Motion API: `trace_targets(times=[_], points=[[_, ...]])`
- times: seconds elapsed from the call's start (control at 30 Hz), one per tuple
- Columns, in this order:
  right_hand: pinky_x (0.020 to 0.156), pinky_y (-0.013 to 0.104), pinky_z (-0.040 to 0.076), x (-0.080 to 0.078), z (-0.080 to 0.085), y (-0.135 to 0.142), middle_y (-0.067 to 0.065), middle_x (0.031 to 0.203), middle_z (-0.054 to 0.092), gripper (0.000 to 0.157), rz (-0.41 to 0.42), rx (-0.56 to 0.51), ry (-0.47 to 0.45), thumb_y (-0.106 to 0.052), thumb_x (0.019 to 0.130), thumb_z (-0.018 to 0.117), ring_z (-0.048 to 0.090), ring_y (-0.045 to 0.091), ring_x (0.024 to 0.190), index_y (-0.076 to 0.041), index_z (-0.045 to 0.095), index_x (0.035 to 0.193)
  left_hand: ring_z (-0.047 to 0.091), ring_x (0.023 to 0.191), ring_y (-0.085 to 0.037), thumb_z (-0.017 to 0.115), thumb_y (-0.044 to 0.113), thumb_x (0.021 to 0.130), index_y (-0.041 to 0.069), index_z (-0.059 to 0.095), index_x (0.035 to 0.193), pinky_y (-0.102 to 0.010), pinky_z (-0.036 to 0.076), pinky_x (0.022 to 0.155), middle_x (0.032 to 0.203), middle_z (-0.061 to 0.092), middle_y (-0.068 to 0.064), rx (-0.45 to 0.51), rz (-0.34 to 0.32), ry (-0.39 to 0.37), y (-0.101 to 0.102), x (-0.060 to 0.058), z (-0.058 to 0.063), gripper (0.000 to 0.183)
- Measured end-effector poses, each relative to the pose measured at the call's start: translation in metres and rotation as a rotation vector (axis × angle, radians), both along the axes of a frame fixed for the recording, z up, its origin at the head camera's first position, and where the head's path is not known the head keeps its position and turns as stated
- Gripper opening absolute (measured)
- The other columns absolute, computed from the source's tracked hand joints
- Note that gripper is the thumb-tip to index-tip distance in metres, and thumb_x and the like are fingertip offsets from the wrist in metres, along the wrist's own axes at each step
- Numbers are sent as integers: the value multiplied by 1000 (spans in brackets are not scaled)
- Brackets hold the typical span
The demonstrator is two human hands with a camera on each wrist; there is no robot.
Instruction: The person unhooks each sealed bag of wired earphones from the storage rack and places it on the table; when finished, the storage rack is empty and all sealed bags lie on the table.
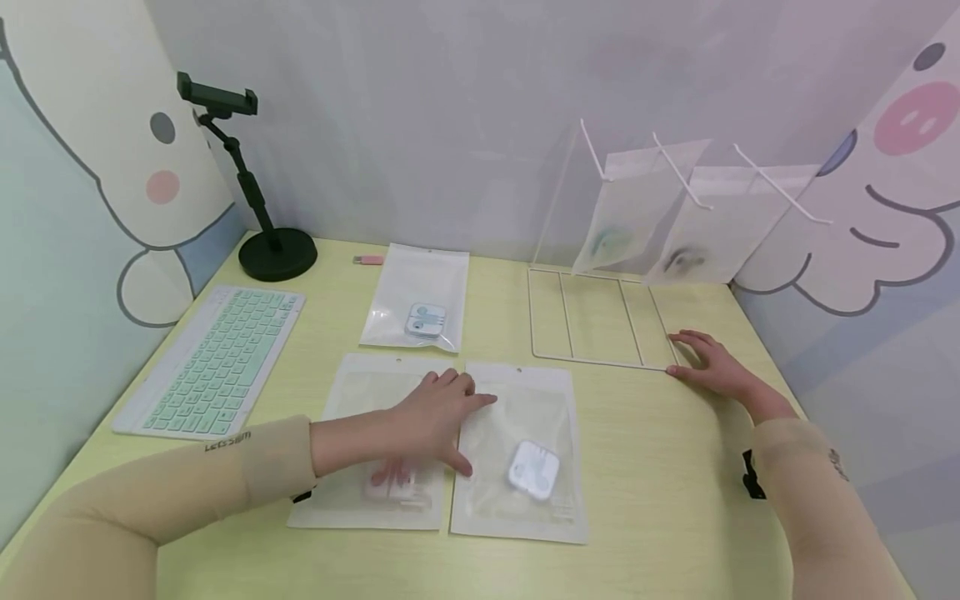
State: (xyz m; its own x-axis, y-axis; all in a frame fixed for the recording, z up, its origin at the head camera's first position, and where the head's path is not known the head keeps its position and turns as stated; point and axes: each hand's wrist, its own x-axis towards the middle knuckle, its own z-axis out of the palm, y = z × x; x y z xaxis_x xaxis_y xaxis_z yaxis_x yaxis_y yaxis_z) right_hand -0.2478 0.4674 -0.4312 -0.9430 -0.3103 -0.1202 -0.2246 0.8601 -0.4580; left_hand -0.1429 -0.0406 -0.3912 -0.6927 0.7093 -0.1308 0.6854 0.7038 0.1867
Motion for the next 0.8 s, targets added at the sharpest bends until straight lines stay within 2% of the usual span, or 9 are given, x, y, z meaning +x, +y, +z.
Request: trace_targets(times=[0.1,0.17,0.27,0.57,0.8], points=[[98,74,14,0,-1,1,30,149,18,70,0,1,3,-32,88,66,14,56,133,-4,34,144,28,136,-27,75,68,59,24,34,147,-47,31,102,149,33,-6,-14,-39,-35,-2,-6,-1,106],[97,74,14,0,0,1,30,149,18,70,-2,0,3,-32,88,66,14,56,133,-5,34,144,18,142,-30,74,68,61,24,30,148,-53,25,107,155,23,-6,-31,-53,-70,-3,-8,-2,107],[97,75,14,1,1,0,30,149,18,70,-4,0,-1,-33,88,66,14,56,133,-5,34,144,15,143,-33,73,68,62,25,30,148,-55,20,110,156,22,-6,-50,-54,-108,-4,-9,-5,106],[97,74,14,-2,-2,0,30,148,19,69,5,-3,23,-32,88,67,15,56,132,-5,36,143,9,144,-36,76,62,64,28,33,147,-58,13,111,157,19,-5,-85,-40,-151,-9,-7,-4,99],[97,74,15,-2,-5,2,29,148,20,70,-1,1,23,-34,87,67,15,55,133,-7,35,143,3,144,-38,75,65,63,31,40,143,-60,13,110,156,21,-4,-95,-82,-180,-12,-17,-3,93]])
